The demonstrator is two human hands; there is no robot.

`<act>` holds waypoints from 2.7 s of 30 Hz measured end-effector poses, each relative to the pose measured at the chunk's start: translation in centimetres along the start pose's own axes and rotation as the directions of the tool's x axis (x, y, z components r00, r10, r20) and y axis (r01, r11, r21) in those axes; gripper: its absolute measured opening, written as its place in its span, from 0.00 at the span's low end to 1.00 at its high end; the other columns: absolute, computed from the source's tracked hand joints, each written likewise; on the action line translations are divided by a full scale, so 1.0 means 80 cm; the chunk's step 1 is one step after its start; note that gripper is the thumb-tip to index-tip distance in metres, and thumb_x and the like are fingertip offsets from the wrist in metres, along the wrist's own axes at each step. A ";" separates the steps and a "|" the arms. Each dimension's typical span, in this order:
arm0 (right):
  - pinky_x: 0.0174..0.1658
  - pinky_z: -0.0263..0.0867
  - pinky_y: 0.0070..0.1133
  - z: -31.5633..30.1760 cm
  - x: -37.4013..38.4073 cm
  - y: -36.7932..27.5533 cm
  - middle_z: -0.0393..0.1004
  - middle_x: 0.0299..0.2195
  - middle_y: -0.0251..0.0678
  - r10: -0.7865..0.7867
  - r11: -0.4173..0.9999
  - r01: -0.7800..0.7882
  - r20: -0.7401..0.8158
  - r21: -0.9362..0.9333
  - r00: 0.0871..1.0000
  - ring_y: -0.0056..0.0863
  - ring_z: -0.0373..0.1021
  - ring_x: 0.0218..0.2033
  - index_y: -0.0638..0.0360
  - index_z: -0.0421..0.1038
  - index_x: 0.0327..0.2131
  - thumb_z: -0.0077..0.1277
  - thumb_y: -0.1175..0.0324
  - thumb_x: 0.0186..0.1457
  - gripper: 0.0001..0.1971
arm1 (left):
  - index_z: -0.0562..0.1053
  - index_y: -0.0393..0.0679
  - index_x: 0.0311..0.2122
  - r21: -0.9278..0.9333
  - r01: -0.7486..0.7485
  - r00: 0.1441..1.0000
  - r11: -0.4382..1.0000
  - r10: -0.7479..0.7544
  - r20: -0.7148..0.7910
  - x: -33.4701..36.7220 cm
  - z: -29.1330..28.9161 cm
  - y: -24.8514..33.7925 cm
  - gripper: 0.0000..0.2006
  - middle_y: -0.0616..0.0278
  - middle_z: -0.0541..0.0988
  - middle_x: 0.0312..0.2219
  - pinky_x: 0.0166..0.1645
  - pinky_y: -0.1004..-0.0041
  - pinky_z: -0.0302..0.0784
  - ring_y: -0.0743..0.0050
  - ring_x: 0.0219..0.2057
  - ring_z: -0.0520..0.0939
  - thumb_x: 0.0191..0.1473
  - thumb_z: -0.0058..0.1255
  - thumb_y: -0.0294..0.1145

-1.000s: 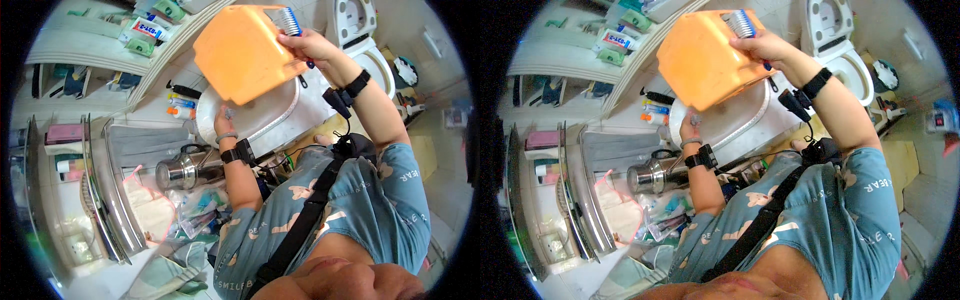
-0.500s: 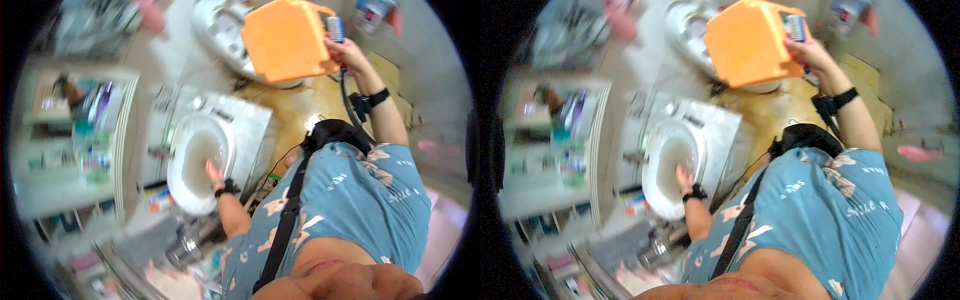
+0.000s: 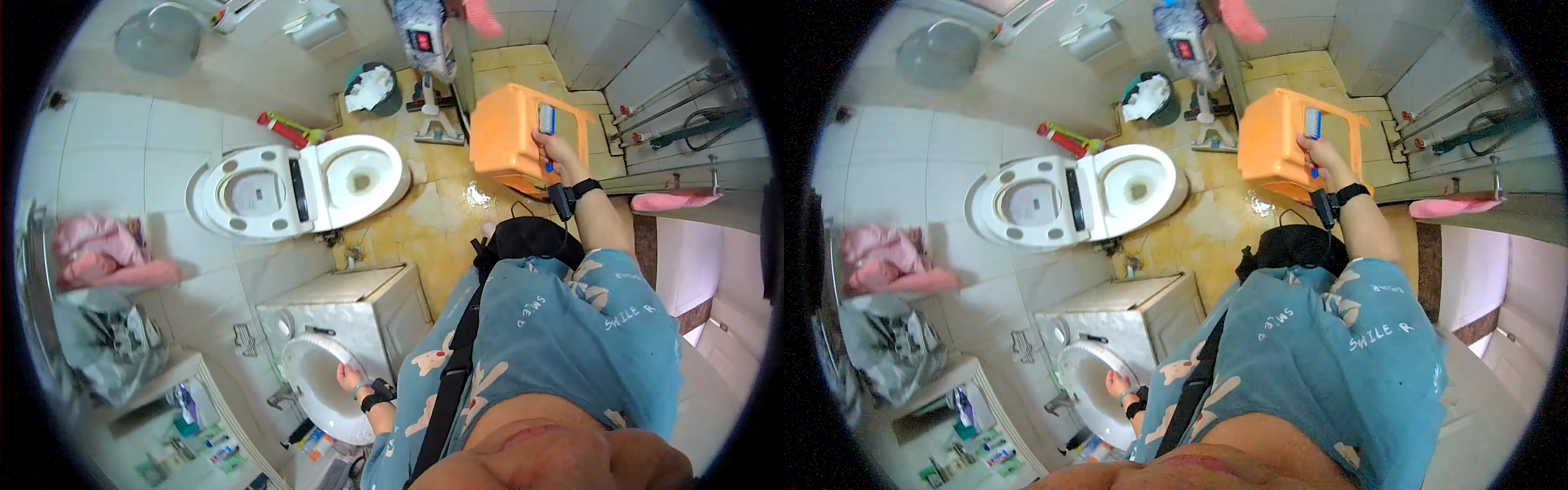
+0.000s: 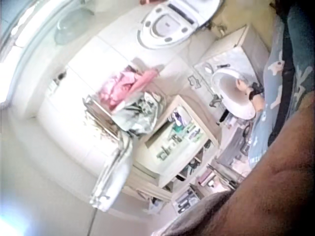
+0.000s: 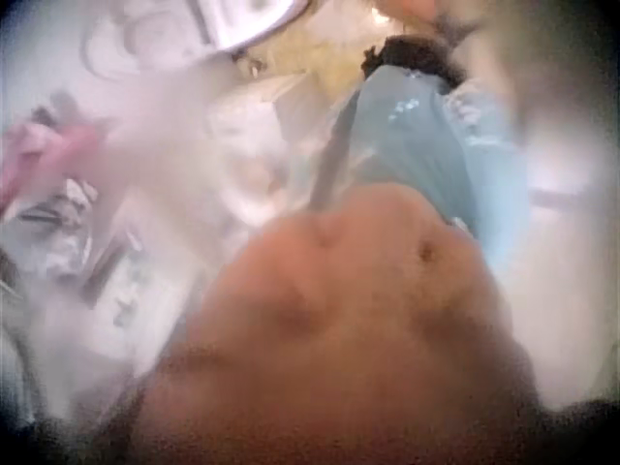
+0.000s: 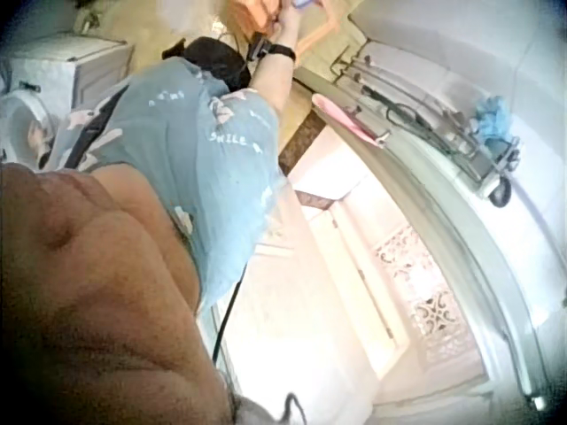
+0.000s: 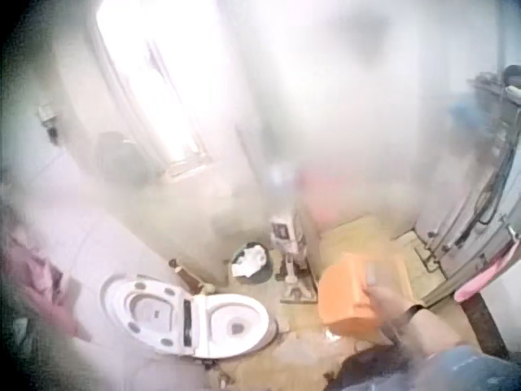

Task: Scrub the surfaces of a small plastic stool using a handheld brush and water in a bathroom sink.

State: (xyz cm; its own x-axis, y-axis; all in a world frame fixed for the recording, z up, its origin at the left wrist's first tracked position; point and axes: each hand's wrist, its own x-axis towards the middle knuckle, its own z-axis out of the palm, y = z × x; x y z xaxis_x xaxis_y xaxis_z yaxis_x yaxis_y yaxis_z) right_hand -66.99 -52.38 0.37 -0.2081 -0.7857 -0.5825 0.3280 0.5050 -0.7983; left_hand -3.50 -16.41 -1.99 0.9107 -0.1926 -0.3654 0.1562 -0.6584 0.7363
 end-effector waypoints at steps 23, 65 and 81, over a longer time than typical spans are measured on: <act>0.16 0.47 0.21 -0.132 0.246 0.004 0.54 0.11 0.27 0.326 0.904 -0.134 -0.451 0.407 0.831 0.21 0.50 0.10 0.52 0.58 0.21 0.47 0.62 0.55 0.13 | 0.66 0.43 0.46 0.328 -0.103 0.925 0.939 -0.031 0.380 -0.022 0.213 0.207 0.18 0.63 0.72 0.38 0.33 0.73 0.72 0.74 0.36 0.73 0.48 0.51 0.29; 0.15 0.50 0.13 0.134 0.156 -0.032 0.60 0.16 0.21 0.289 0.816 0.177 0.653 -0.551 0.700 0.12 0.54 0.13 0.54 0.66 0.34 0.48 0.70 0.50 0.06 | 0.63 0.39 0.51 -0.172 0.111 0.994 0.979 -0.105 0.042 -0.140 0.018 -0.062 0.23 0.65 0.73 0.28 0.29 0.77 0.71 0.78 0.27 0.73 0.50 0.51 0.32; 0.15 0.55 0.18 0.585 -0.061 0.272 0.63 0.15 0.30 0.647 0.493 0.613 0.731 -0.618 0.216 0.18 0.60 0.12 0.61 0.64 0.25 0.47 0.63 0.55 0.11 | 0.62 0.35 0.53 -0.343 -0.185 0.950 0.921 0.078 -0.303 -0.097 -0.084 -0.121 0.24 0.48 0.71 0.46 0.51 0.73 0.67 0.66 0.46 0.73 0.50 0.51 0.27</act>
State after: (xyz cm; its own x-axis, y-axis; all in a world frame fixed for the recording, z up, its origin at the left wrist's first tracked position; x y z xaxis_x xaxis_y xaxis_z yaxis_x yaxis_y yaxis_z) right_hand -15.70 -54.28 -7.04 0.8409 -0.1044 -0.5311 -0.5350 -0.0120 -0.8448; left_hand -9.48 -3.65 -2.46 0.9930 -0.0137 -0.1175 0.1070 -0.3209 0.9411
